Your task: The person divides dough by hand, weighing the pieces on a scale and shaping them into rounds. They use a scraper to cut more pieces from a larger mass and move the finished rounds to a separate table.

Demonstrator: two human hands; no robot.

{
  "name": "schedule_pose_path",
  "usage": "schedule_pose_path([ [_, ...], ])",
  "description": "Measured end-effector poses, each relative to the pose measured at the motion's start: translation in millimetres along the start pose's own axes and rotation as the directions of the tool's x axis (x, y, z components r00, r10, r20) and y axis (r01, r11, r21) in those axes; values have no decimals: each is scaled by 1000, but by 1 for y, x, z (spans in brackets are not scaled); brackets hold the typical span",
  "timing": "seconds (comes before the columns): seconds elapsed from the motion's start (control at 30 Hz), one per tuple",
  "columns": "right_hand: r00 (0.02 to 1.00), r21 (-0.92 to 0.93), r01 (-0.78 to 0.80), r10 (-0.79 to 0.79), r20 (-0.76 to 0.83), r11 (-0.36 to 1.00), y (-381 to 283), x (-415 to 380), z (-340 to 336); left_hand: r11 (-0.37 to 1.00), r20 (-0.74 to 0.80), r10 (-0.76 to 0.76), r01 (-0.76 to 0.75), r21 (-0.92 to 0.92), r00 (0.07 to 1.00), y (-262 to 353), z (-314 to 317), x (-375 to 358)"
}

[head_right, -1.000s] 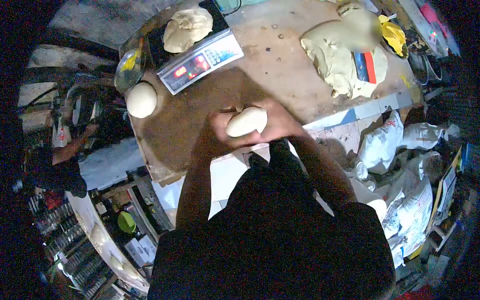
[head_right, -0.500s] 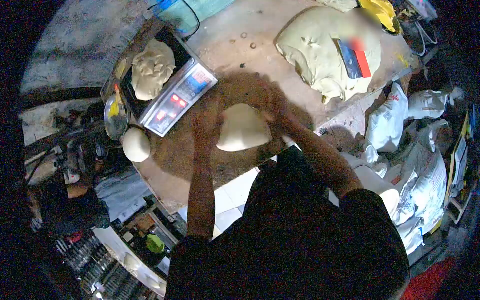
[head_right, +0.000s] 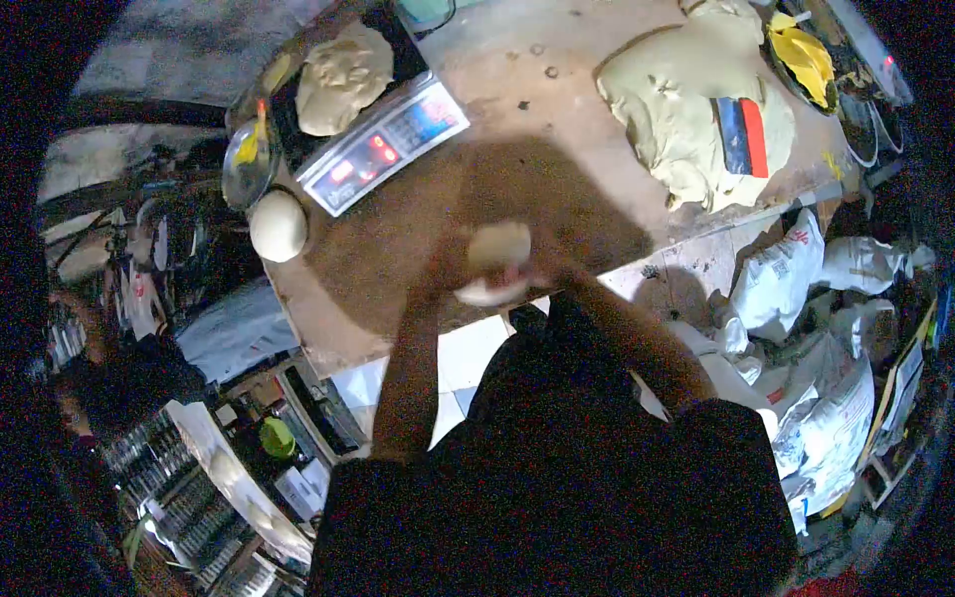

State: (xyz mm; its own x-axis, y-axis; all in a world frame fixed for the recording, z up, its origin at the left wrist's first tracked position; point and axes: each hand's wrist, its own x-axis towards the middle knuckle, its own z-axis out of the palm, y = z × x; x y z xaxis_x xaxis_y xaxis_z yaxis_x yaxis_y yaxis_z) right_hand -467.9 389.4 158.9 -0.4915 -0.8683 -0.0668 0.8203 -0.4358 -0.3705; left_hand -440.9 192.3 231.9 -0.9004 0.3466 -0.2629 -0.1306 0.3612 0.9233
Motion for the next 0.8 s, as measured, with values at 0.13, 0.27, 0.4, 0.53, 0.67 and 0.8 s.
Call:
schedule_pose_path([
  [0.13,998,-605,53,-19,63,795,20,-41,137,973,200,-230,225,50,952,7,35,-115],
  [0.27,984,-768,-172,71,-163,617,-16,-2,140,985,-43,-91,96,140,995,45,-5,-83],
  [0.4,961,-996,28,-275,5,81,-68,-25,215,874,-164,480,-454,170,862,134,-13,-62],
  [0.53,961,-897,-122,-278,1,-424,-30,-63,147,915,127,253,-280,290,959,52,39,-52],
  [0.67,934,-939,-344,91,-345,-31,3,-102,65,897,179,177,-233,376,968,1,80,-56],
  [0.8,913,-927,-362,-234,-333,-94,-124,-27,71,974,-285,26,40,223,958,38,-2,23],
])
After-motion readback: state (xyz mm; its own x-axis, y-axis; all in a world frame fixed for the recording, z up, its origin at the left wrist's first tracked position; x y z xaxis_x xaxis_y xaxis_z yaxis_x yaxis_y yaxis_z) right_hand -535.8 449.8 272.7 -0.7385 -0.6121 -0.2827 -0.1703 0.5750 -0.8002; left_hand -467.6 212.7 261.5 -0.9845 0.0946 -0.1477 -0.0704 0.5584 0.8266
